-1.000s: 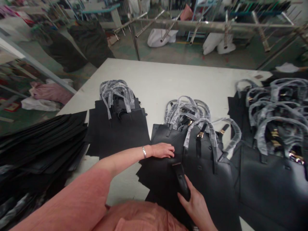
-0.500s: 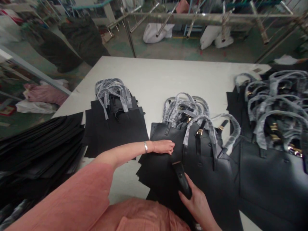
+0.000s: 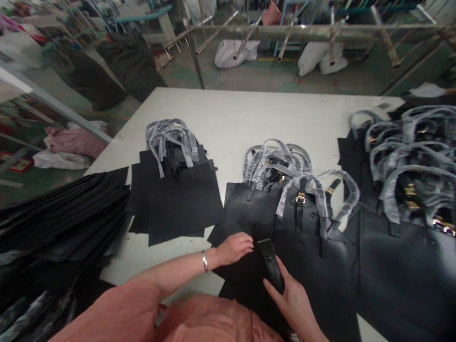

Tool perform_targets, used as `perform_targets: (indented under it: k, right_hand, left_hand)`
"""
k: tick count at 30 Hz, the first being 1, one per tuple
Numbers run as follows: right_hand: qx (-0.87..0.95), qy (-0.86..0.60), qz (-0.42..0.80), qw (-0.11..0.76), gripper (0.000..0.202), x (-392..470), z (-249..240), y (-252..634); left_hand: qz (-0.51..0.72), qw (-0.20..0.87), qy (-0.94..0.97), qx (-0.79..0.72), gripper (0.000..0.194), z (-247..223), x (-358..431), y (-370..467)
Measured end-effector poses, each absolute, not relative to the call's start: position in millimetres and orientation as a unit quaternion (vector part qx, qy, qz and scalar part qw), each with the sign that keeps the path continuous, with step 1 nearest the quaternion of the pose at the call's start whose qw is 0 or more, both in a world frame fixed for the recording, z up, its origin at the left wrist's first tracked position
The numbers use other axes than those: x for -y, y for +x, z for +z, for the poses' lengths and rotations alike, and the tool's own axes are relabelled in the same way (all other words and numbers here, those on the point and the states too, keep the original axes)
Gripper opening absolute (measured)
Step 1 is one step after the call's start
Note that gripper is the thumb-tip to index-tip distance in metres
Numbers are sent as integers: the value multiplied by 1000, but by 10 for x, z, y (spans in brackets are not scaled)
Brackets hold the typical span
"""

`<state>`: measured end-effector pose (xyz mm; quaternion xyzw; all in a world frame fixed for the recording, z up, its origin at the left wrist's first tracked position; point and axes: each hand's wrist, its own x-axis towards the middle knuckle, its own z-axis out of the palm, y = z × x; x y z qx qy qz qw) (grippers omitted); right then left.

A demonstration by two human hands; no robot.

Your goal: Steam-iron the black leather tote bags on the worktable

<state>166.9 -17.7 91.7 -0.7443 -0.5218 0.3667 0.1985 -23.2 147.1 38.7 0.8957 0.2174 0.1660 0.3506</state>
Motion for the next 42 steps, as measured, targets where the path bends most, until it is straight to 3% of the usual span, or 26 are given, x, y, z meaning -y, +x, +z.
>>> perform_targets:
  k: [5, 12, 18, 22, 27, 31, 36, 42]
  right_hand:
    - [499, -749, 400, 172, 66, -94, 1096, 1647]
    - [487, -769, 401, 99, 67, -786, 1292, 1557]
    - [505, -761, 400, 77, 60, -693, 1349, 1582]
    - [514, -758, 392, 85, 52, -822, 1313, 1550]
    - [493, -789, 343, 127, 69, -1016, 1404, 1523]
    - [478, -790, 356, 146, 72, -799, 1542, 1598]
    - [487, -752, 428, 118, 67, -685, 1441, 1536]
    - [446, -805, 342, 190, 75, -803, 1622, 1683]
  left_hand:
    - [142, 283, 932, -176, 26, 234, -1186, -263]
    - [168, 265, 932, -182, 21, 177, -1215, -242]
    - [178, 281, 926, -176, 23, 181, -1200, -258]
    - [181, 291, 924, -169, 21, 196, -1207, -246]
    - [169, 335, 908, -187, 27, 268, -1209, -236]
    - [159, 345, 906, -189, 29, 295, -1205, -236]
    - [146, 298, 924, -188, 26, 254, -1199, -234]
    - [127, 226, 948, -186, 15, 296, -1195, -314]
